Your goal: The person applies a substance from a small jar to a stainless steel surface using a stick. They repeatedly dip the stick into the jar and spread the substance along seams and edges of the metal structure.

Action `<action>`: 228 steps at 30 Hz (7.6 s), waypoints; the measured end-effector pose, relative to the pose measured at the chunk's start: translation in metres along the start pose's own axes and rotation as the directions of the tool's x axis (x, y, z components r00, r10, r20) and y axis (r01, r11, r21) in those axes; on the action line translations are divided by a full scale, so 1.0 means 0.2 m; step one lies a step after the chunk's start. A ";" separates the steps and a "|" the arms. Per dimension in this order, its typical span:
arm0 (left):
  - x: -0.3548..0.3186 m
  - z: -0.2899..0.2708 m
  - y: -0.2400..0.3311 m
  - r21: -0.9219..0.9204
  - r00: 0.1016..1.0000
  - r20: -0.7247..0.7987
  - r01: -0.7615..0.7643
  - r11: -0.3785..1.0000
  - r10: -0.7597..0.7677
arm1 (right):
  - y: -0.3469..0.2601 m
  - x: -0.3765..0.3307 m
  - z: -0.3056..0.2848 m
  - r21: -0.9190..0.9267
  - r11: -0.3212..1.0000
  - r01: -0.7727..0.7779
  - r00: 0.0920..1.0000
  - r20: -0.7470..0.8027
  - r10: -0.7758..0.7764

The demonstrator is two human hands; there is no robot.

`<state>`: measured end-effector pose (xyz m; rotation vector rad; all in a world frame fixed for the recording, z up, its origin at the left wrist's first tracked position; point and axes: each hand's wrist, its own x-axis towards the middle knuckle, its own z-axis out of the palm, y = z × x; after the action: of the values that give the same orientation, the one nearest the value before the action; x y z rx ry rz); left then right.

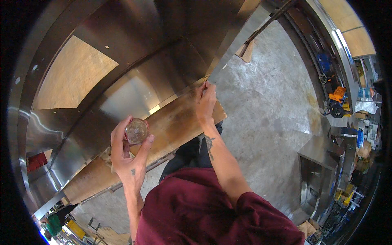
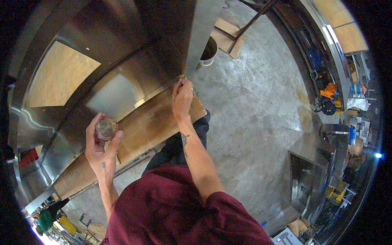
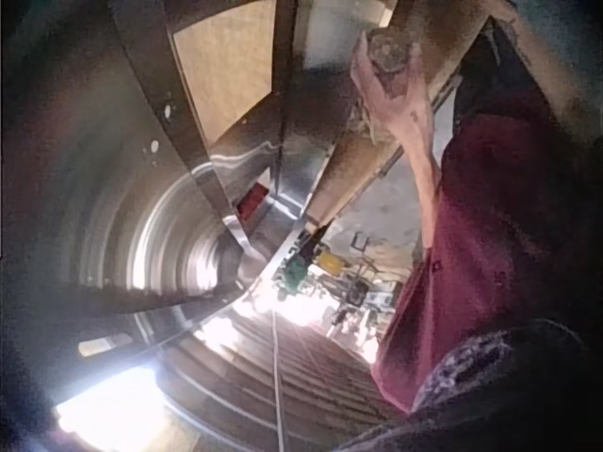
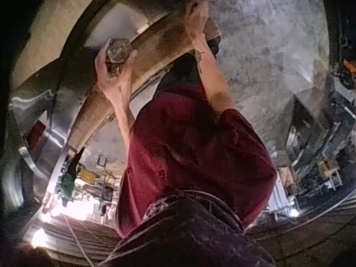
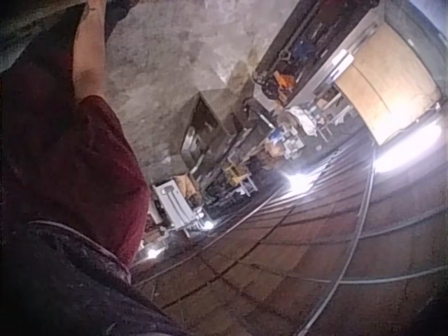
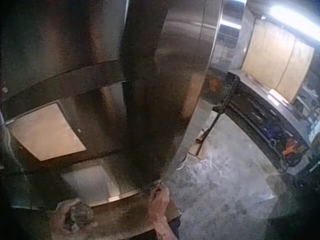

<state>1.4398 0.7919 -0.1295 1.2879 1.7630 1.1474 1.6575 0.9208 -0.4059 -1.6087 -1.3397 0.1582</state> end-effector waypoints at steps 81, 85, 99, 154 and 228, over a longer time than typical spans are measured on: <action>0.03 -0.02 0.02 -0.053 1.000 0.013 0.017 0.998 -0.016 | -0.07 0.06 -0.04 0.028 0.998 -0.056 0.998 0.028 0.055; 0.03 -0.02 0.03 -0.036 1.000 0.019 0.004 0.999 -0.003 | -0.07 0.06 -0.05 0.055 0.997 -0.060 0.997 0.057 0.057; 0.07 0.14 -0.09 0.092 0.991 0.123 -0.067 0.993 0.056 | -0.76 -0.12 -0.74 0.332 0.930 -0.158 0.973 0.214 0.088; -0.02 0.12 -0.07 0.190 0.989 0.078 -0.135 0.973 0.122 | -0.02 -0.01 -0.13 0.480 0.757 -0.443 0.886 0.110 0.450; 0.06 0.10 -0.07 0.165 0.990 0.092 -0.122 0.979 0.108 | -0.07 0.04 -0.03 0.624 0.573 -0.531 0.792 0.125 0.597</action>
<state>1.4499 0.8065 -0.1501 1.5348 1.7761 1.0069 1.6553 0.9210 -0.3887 -1.3554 -0.5230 0.8307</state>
